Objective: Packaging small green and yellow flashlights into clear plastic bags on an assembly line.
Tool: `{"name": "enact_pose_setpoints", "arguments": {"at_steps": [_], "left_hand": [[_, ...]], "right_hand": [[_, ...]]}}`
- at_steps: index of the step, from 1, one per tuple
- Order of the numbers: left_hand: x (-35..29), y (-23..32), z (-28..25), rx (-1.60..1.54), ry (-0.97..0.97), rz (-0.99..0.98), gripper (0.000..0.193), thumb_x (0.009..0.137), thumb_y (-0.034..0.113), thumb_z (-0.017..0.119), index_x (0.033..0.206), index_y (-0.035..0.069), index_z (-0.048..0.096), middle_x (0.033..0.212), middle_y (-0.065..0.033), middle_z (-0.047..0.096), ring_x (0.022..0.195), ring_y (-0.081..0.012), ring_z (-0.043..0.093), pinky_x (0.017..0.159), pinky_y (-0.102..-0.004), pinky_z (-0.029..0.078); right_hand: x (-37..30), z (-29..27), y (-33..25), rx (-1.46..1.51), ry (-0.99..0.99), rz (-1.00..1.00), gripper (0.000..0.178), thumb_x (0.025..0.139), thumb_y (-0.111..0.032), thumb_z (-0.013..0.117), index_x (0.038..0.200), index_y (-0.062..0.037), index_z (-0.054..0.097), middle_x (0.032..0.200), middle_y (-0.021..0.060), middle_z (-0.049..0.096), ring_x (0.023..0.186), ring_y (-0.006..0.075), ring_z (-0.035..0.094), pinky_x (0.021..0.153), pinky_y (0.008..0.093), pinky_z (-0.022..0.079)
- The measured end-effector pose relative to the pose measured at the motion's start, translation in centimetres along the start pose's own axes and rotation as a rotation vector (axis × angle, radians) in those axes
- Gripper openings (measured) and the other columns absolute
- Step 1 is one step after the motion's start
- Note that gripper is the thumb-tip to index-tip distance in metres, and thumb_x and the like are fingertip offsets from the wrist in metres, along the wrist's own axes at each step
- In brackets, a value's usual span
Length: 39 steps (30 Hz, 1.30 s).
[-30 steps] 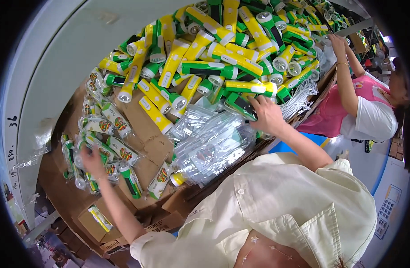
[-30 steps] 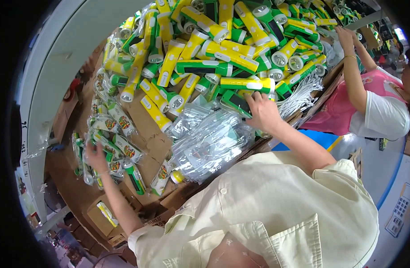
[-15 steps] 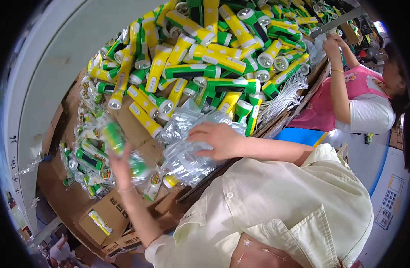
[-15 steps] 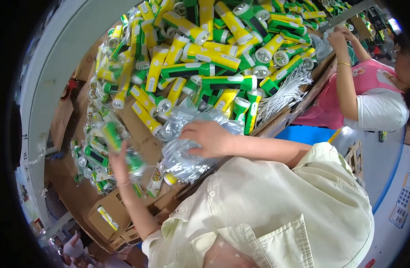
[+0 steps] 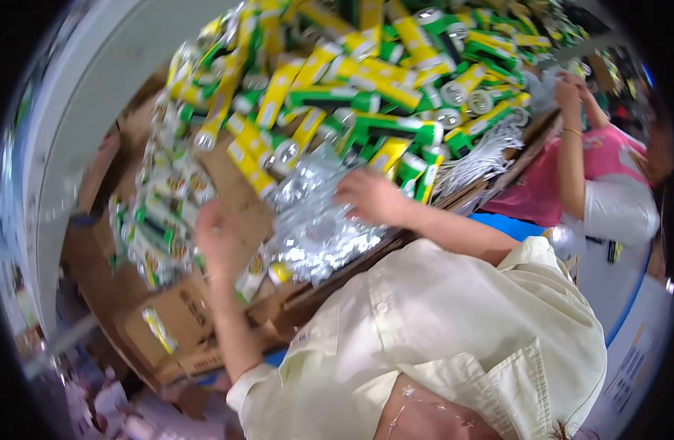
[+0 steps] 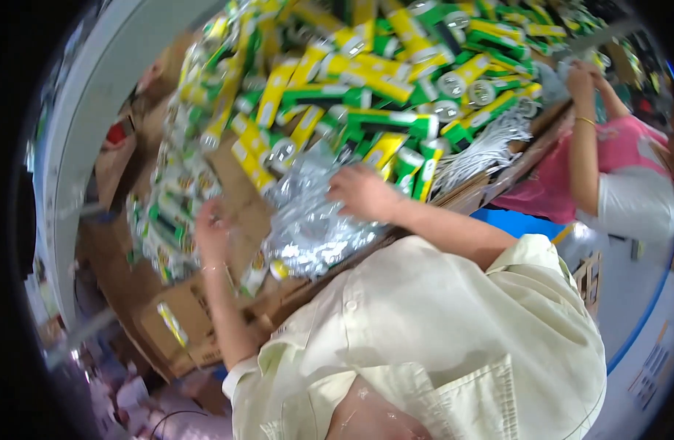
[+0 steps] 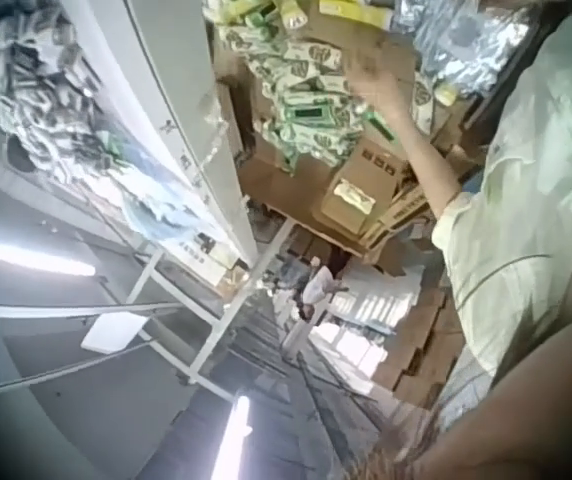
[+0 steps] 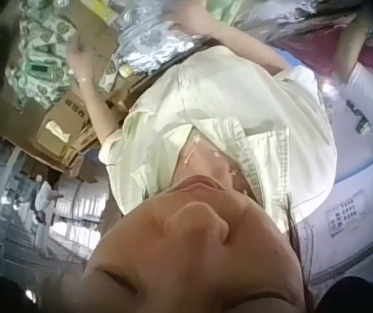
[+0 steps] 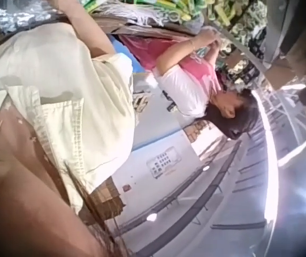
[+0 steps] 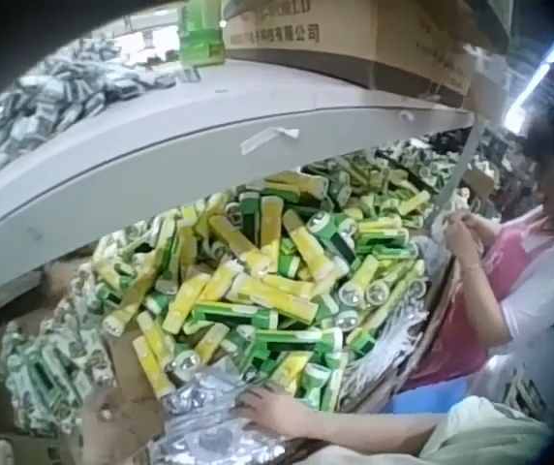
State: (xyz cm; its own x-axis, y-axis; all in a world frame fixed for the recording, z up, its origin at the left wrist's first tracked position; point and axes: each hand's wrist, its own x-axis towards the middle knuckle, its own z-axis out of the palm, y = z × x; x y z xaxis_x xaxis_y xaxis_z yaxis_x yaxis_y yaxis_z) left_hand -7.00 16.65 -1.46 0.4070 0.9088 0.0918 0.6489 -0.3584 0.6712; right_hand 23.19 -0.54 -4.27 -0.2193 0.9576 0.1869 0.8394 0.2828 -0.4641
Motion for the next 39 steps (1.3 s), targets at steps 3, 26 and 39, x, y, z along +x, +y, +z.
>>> {"name": "enact_pose_setpoints", "arguments": {"at_steps": [3,26,39], "left_hand": [[-3.2,8.4,6.0,-0.031,-0.161,0.131,0.029,0.07,0.009,0.068,0.098,0.005,0.065,0.096,-0.0134,0.062,0.091,-0.0314,0.058,0.082,-0.0399,0.046],[-8.0,11.2,10.4,0.334,0.073,0.39,0.041,0.062,0.015,0.075,0.1,0.01,0.062,0.095,-0.0066,0.061,0.094,-0.0267,0.056,0.083,-0.0384,0.039],[-6.6,13.8,4.1,0.091,-0.604,-0.141,0.057,0.061,0.028,0.079,0.11,0.005,0.061,0.12,-0.0147,0.057,0.108,-0.0316,0.055,0.095,-0.0407,0.04]], "right_hand": [[-0.3,-1.6,1.3,0.125,0.115,0.091,0.053,0.058,-0.024,0.078,0.107,-0.0128,0.061,0.103,0.005,0.058,0.096,0.0261,0.054,0.082,0.0391,0.042],[1.7,3.4,-1.0,0.042,0.324,-0.12,0.011,0.069,-0.018,0.068,0.076,-0.0157,0.06,0.076,-0.0027,0.058,0.079,0.0176,0.058,0.081,0.0344,0.041],[-0.7,-8.4,-1.7,0.329,0.353,-0.149,0.009,0.07,-0.018,0.072,0.077,-0.0141,0.069,0.071,0.0,0.064,0.064,0.0208,0.061,0.055,0.0314,0.048]]}}
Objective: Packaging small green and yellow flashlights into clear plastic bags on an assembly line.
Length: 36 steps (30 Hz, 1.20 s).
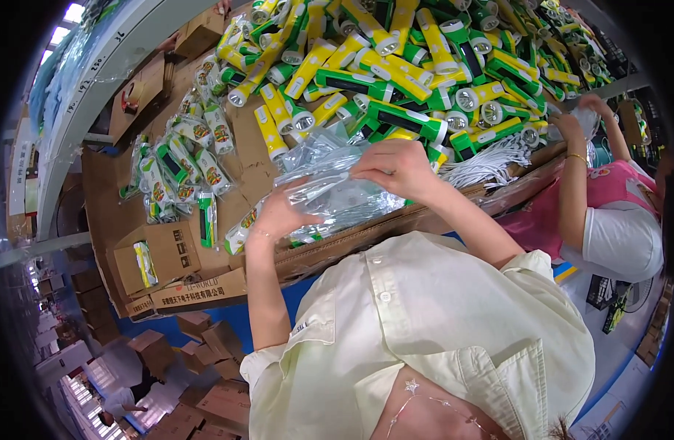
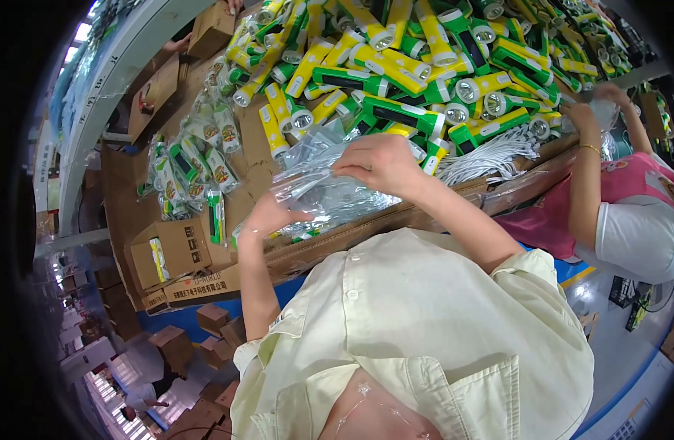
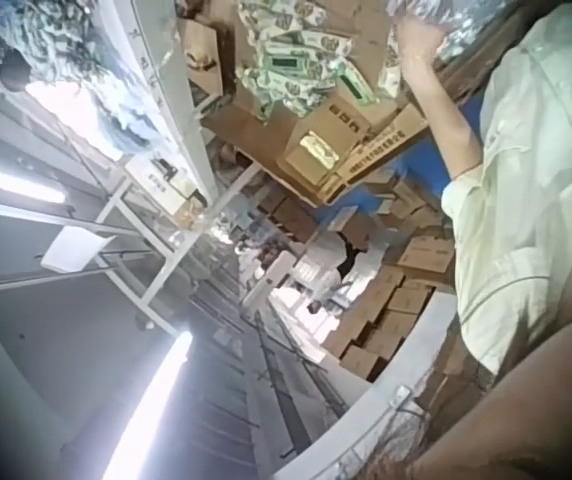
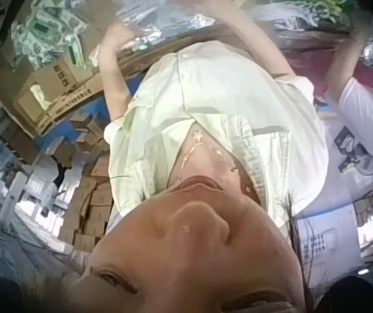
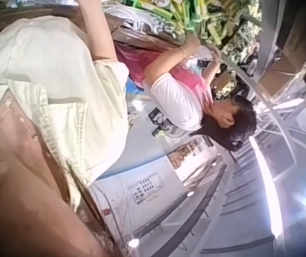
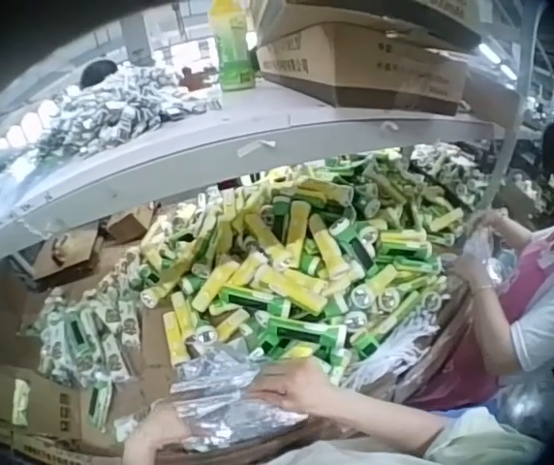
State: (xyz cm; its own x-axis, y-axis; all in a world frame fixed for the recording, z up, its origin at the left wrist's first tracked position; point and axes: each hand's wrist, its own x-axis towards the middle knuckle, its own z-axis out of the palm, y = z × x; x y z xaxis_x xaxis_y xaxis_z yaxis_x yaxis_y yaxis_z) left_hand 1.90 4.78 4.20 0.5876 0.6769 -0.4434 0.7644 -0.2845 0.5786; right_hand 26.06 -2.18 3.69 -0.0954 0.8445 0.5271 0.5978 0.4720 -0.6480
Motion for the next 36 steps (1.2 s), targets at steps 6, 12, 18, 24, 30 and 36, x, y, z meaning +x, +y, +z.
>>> {"name": "enact_pose_setpoints", "arguments": {"at_steps": [6,12,18,24,30,36], "left_hand": [[-2.0,4.1,-2.1,0.37,0.563,0.428,0.035,0.073,0.005,0.064,0.108,0.009,0.063,0.104,-0.0105,0.064,0.103,-0.0326,0.055,0.086,-0.0412,0.045],[-0.9,5.9,3.8,0.022,0.546,0.368,0.014,0.078,0.011,0.065,0.091,0.005,0.069,0.086,-0.0116,0.066,0.082,-0.0265,0.062,0.077,-0.0347,0.047],[-1.1,5.7,4.5,-0.241,0.541,0.22,0.016,0.076,0.013,0.07,0.087,0.001,0.07,0.069,-0.0131,0.066,0.058,-0.0219,0.062,0.057,-0.0308,0.048],[-1.0,5.0,5.1,-0.138,0.477,0.16,0.015,0.076,0.017,0.07,0.084,0.005,0.071,0.064,-0.0121,0.064,0.053,-0.0224,0.061,0.052,-0.0311,0.046],[-2.1,3.7,4.3,0.052,0.54,0.151,0.015,0.075,0.023,0.071,0.081,0.01,0.071,0.067,-0.0107,0.065,0.06,-0.0265,0.063,0.056,-0.0353,0.048],[-0.8,4.5,3.1,0.238,0.773,0.373,0.019,0.075,0.025,0.07,0.086,0.009,0.072,0.082,-0.0097,0.068,0.074,-0.0268,0.064,0.068,-0.0351,0.05]], "right_hand": [[-0.1,-1.3,0.3,-0.077,-0.148,-0.04,0.007,0.07,-0.015,0.071,0.076,-0.013,0.068,0.076,-0.0022,0.063,0.066,0.0197,0.062,0.055,0.0317,0.048],[-0.1,-0.6,-0.4,-0.037,-0.157,-0.056,0.008,0.069,-0.013,0.07,0.076,-0.0139,0.067,0.075,-0.002,0.063,0.067,0.0198,0.062,0.054,0.0317,0.047],[-0.4,-0.6,-1.4,-0.011,-0.17,-0.069,0.011,0.068,-0.009,0.071,0.078,-0.0139,0.069,0.071,0.0006,0.059,0.065,0.0206,0.06,0.053,0.0321,0.045],[-1.1,-0.2,-1.1,-0.093,-0.273,-0.055,0.01,0.073,-0.012,0.067,0.082,-0.0153,0.067,0.068,0.002,0.056,0.064,0.0218,0.058,0.053,0.0339,0.044],[-1.8,-1.3,0.5,-0.231,-0.566,-0.088,0.017,0.066,-0.007,0.061,0.081,-0.0128,0.068,0.072,0.0066,0.056,0.077,0.0252,0.061,0.058,0.0364,0.049],[-1.0,-0.8,0.4,-0.26,-0.491,-0.144,0.016,0.061,-0.007,0.061,0.076,-0.0085,0.065,0.071,0.0079,0.053,0.075,0.0253,0.058,0.057,0.0371,0.049]]}}
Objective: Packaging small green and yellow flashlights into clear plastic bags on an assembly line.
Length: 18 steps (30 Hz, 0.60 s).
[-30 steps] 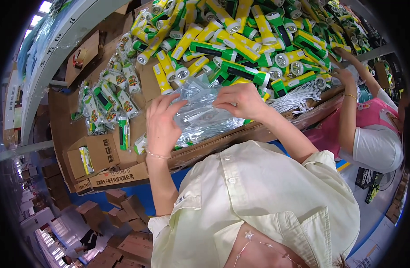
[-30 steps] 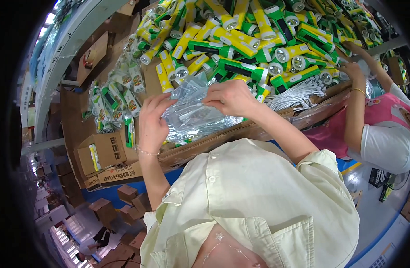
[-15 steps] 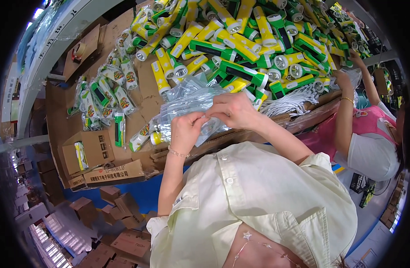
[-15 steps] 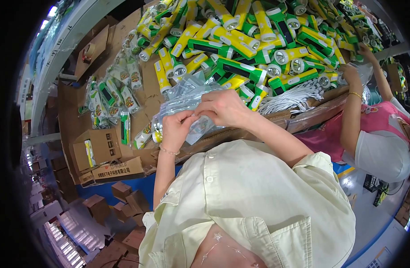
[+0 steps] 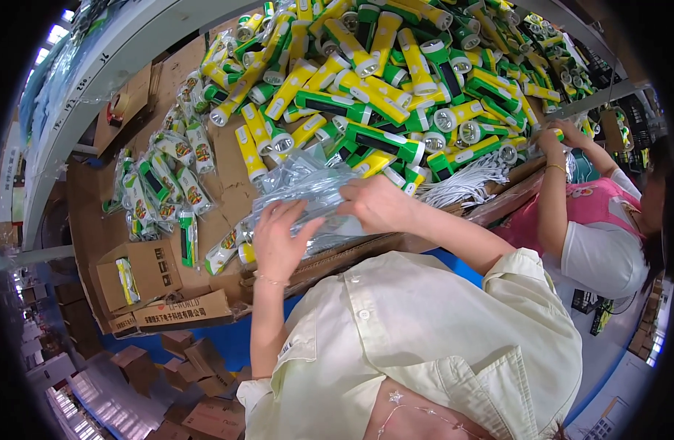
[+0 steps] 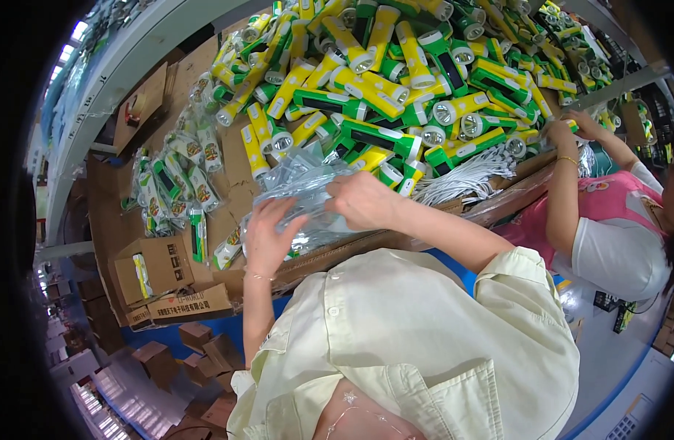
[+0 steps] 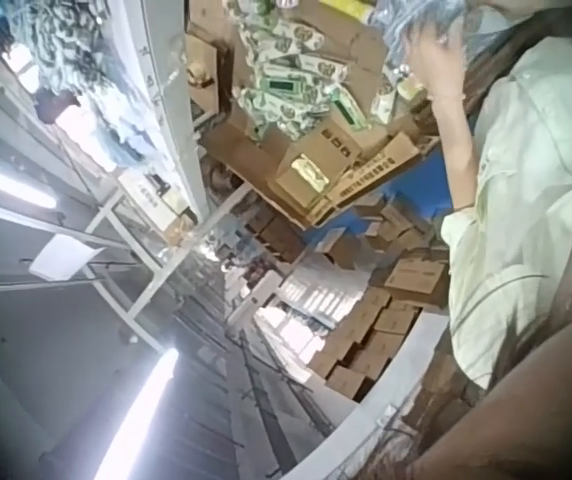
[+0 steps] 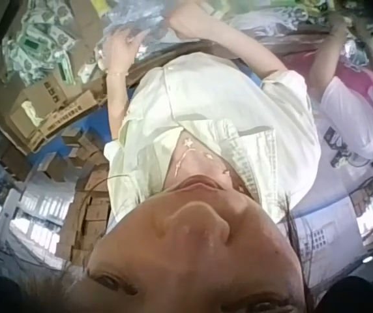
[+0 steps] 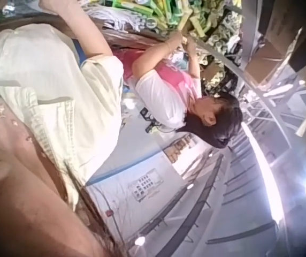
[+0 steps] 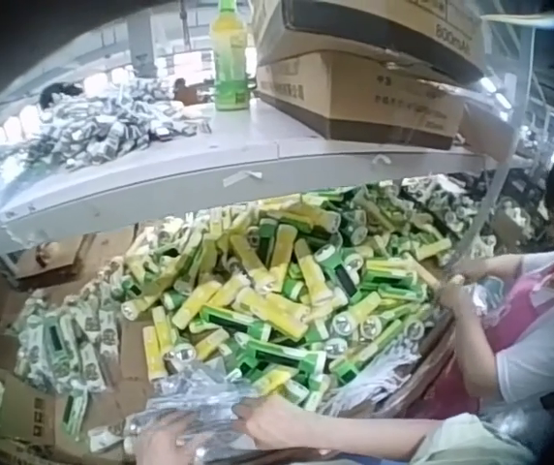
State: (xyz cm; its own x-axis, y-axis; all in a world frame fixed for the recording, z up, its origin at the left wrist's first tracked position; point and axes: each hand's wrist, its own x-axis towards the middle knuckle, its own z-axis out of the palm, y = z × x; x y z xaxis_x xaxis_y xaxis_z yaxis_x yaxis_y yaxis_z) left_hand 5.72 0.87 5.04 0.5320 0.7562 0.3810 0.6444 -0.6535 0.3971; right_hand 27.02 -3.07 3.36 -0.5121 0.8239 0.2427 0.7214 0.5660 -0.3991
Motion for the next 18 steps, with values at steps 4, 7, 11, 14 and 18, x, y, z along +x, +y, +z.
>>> {"name": "enact_pose_setpoints", "arguments": {"at_steps": [4,7,11,14,18], "left_hand": [[0.2,0.5,1.1,-0.113,-0.318,-0.474,0.017,0.076,0.022,0.067,0.081,0.007,0.071,0.093,-0.0086,0.067,0.091,-0.0279,0.059,0.075,-0.0363,0.047],[-0.3,-0.7,0.7,0.009,-0.202,-0.347,0.016,0.077,0.02,0.066,0.078,0.005,0.07,0.089,-0.0102,0.067,0.085,-0.0298,0.06,0.072,-0.0386,0.047],[-0.4,-3.1,-0.8,0.24,-0.154,-0.453,0.015,0.077,0.017,0.065,0.083,0.005,0.071,0.073,-0.0127,0.066,0.072,-0.0318,0.064,0.066,-0.041,0.049],[-1.9,-5.2,-0.5,0.255,-0.233,-0.607,0.019,0.076,0.016,0.067,0.089,0.004,0.071,0.063,-0.0155,0.064,0.064,-0.0328,0.065,0.061,-0.0407,0.05],[-1.9,-6.1,0.1,-0.025,-0.078,-0.746,0.023,0.075,0.024,0.07,0.084,0.002,0.071,0.06,-0.0181,0.062,0.058,-0.0345,0.062,0.055,-0.0374,0.049]], "right_hand": [[1.4,0.0,-0.5,-0.015,0.078,-0.028,0.017,0.063,-0.009,0.061,0.079,-0.0108,0.066,0.072,0.0051,0.05,0.073,0.0225,0.057,0.057,0.0353,0.048],[0.5,-0.5,0.5,-0.029,-0.049,0.078,0.008,0.07,-0.014,0.063,0.076,-0.0088,0.065,0.074,0.005,0.056,0.075,0.0218,0.059,0.058,0.0352,0.048],[0.7,-3.5,3.0,-0.265,-0.599,0.404,0.018,0.075,-0.025,0.067,0.075,-0.007,0.066,0.078,0.0051,0.061,0.08,0.0212,0.06,0.06,0.0348,0.048],[0.7,-4.4,6.9,0.227,-0.363,0.318,0.033,0.071,-0.037,0.072,0.075,-0.0044,0.067,0.081,0.0075,0.062,0.079,0.023,0.062,0.061,0.0347,0.048],[3.0,-3.5,12.1,-0.279,0.31,0.406,0.04,0.066,-0.041,0.075,0.087,-0.0069,0.066,0.082,0.0077,0.062,0.072,0.0253,0.062,0.061,0.0345,0.049]]}}
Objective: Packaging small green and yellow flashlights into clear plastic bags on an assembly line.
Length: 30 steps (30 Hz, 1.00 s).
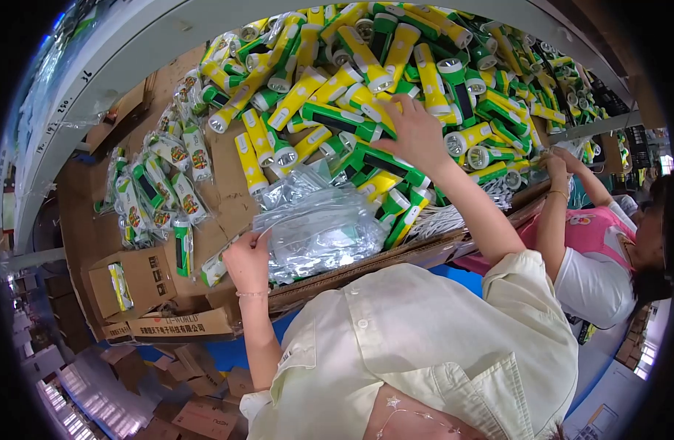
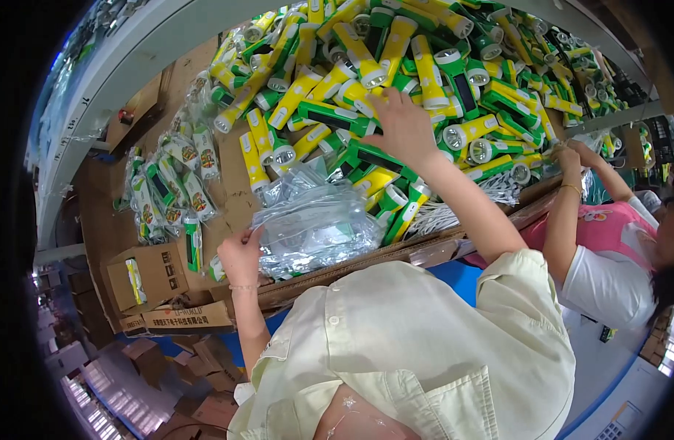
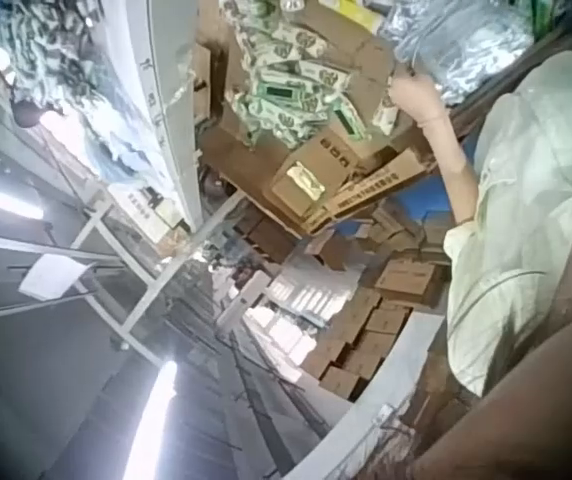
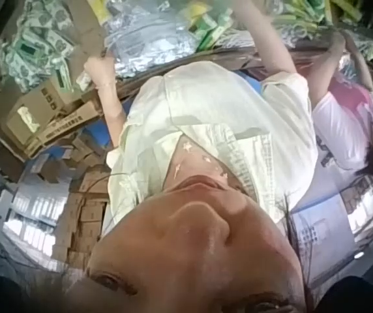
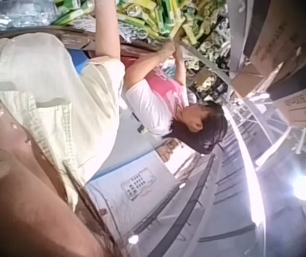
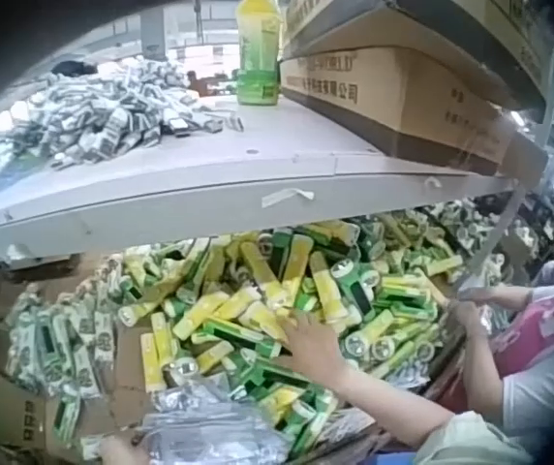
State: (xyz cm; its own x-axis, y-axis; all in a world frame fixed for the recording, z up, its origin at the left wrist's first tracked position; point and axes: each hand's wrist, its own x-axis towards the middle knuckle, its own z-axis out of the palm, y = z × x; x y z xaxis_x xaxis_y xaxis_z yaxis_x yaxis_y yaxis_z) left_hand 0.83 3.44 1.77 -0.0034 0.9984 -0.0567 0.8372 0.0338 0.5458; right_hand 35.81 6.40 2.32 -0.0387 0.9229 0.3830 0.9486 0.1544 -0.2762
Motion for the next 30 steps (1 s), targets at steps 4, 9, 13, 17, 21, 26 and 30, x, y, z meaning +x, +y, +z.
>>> {"name": "enact_pose_setpoints", "arguments": {"at_steps": [4,9,13,17,21,26,30], "left_hand": [[0.4,2.4,-0.9,0.089,0.034,0.081,0.023,0.072,0.022,0.073,0.068,0.0,0.066,0.061,-0.018,0.06,0.058,-0.0364,0.059,0.056,-0.0389,0.047],[0.4,2.2,-0.4,0.112,0.004,0.124,0.028,0.077,0.027,0.069,0.075,-0.001,0.068,0.062,-0.0206,0.059,0.061,-0.0396,0.059,0.055,-0.0403,0.046],[-0.1,3.2,-0.2,0.077,-0.053,0.109,0.023,0.078,0.022,0.066,0.078,-0.001,0.067,0.063,-0.0205,0.058,0.06,-0.0386,0.059,0.055,-0.04,0.045],[-0.5,5.0,0.1,-0.114,0.006,0.185,0.022,0.079,0.02,0.065,0.079,-0.001,0.066,0.061,-0.0204,0.057,0.055,-0.0354,0.059,0.053,-0.0391,0.044],[-1.7,4.0,0.2,-0.263,-0.106,0.262,0.017,0.078,0.014,0.063,0.084,-0.002,0.067,0.062,-0.0184,0.06,0.053,-0.0233,0.057,0.055,-0.034,0.044],[-2.1,3.5,-2.1,-0.399,-0.139,-0.025,0.019,0.079,0.012,0.064,0.089,-0.003,0.067,0.056,-0.0144,0.054,0.054,-0.008,0.048,0.054,-0.03,0.042],[-2.8,5.9,-0.2,-0.174,-0.069,0.204,0.021,0.082,0.015,0.063,0.09,-0.003,0.066,0.054,-0.0149,0.052,0.05,-0.0098,0.047,0.052,-0.0298,0.042]], "right_hand": [[1.1,1.1,1.6,-0.513,-0.329,0.155,0.043,0.067,-0.035,0.076,0.099,-0.0099,0.064,0.077,0.0059,0.061,0.069,0.0239,0.061,0.06,0.033,0.048],[3.1,-5.4,-1.5,-0.002,-0.364,0.176,0.043,0.069,-0.034,0.077,0.099,-0.0062,0.063,0.069,0.0075,0.06,0.067,0.0211,0.062,0.061,0.0327,0.048],[-0.3,-4.9,-8.0,0.858,-0.194,-0.061,0.041,0.072,-0.018,0.077,0.108,-0.0068,0.06,0.094,0.0061,0.065,0.083,0.0177,0.063,0.074,0.0332,0.05],[-4.6,1.5,-11.0,0.901,-0.344,-0.259,0.045,0.073,-0.022,0.072,0.113,-0.0103,0.055,0.102,0.0099,0.065,0.082,0.0242,0.065,0.07,0.0344,0.052],[-5.8,1.8,-11.8,0.321,-0.525,-0.338,0.052,0.074,-0.017,0.067,0.121,-0.0096,0.045,0.096,0.0115,0.064,0.08,0.0293,0.065,0.061,0.0388,0.052],[-5.7,0.9,-12.0,0.032,-0.558,-0.26,0.046,0.071,-0.012,0.063,0.114,-0.0088,0.047,0.088,0.012,0.062,0.066,0.0278,0.064,0.051,0.0368,0.05],[-6.8,3.0,-14.1,-0.358,-0.588,-0.266,0.04,0.069,-0.01,0.063,0.105,0.0036,0.053,0.086,0.0084,0.062,0.068,0.0203,0.065,0.052,0.0323,0.05]]}}
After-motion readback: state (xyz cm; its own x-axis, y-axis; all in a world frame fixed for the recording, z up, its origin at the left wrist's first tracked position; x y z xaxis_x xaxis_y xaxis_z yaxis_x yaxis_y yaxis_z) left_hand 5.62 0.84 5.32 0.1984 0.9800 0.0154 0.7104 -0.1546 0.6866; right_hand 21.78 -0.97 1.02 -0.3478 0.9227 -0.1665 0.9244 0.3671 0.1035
